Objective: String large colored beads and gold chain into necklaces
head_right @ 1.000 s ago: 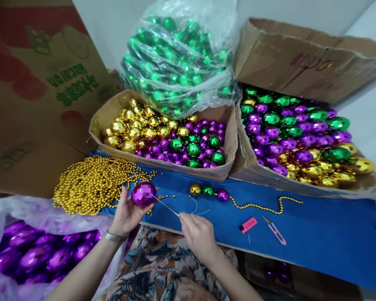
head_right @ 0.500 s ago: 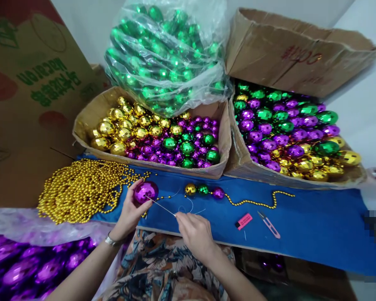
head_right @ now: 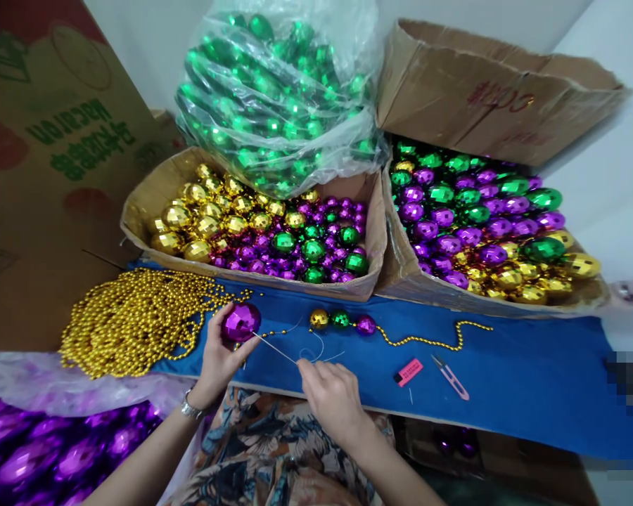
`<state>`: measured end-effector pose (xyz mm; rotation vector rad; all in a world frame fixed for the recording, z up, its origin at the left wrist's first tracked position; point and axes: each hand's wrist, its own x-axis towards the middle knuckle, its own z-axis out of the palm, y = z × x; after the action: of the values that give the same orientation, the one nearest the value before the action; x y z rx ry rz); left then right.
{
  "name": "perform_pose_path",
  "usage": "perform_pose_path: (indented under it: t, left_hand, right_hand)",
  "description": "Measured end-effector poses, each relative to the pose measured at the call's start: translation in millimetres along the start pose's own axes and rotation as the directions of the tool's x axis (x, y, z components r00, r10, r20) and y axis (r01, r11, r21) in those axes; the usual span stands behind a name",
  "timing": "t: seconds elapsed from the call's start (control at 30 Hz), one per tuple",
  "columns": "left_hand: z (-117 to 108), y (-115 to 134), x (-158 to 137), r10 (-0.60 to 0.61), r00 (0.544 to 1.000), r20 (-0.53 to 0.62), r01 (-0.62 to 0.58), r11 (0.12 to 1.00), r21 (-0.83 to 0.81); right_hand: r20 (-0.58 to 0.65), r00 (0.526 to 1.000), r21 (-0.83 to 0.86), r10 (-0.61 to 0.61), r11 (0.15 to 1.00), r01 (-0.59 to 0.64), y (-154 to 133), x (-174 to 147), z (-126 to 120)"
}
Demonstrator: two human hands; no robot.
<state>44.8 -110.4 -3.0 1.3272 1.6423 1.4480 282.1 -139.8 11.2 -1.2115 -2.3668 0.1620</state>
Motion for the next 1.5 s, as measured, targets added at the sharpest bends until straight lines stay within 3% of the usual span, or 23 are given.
perform_pose_path:
  t: [0.1,0.2,0.27,0.33,0.47,0.57,0.73,0.9,1.5]
  left_hand:
    - [0,2,-6,0.046,0.997,0.062,-0.046,0.999,-0.010]
    - [2,9,-17,0.024,0.980,0.199,0.001,0.992,-0.126]
    - [5,13,-24,-0.008,0.962,0.271,0.065,0.977,-0.203]
    - [8,14,-28,-0.053,0.961,0.272,0.134,0.948,-0.290]
    - [12,13,-28,-0.209,0.940,0.270,0.322,0.808,-0.493]
    - [11,11,-26,-0.250,0.906,0.341,0.401,0.764,-0.506]
    - [10,9,-28,-0.208,0.921,0.330,0.352,0.809,-0.472]
    - [11,12,-29,-0.159,0.922,0.353,0.322,0.820,-0.473]
    - [14,9,-35,-0.168,0.935,0.311,0.309,0.817,-0.487]
  right_hand:
    - [-0.001,1.000,-0.006,-0.003,1.000,0.003,-3,0,3]
    - [0.002,1.000,-0.011,0.030,0.999,-0.030,-4,2,12]
    - [0.001,0.998,0.007,0.059,0.998,-0.059,-3,4,18]
    - [-0.005,0.995,0.075,0.095,0.993,-0.094,-3,4,24]
    - [0.010,0.989,0.265,0.145,0.954,-0.143,-1,1,31]
    - [0.027,0.981,0.301,0.193,0.934,-0.192,-1,-3,33]
    - [0.052,0.977,0.333,0.206,0.919,-0.212,2,-6,31]
    - [-0.017,0.976,0.298,0.215,0.933,-0.201,7,-6,26]
    - [-0.018,0.983,0.384,0.184,0.909,-0.163,8,-9,26]
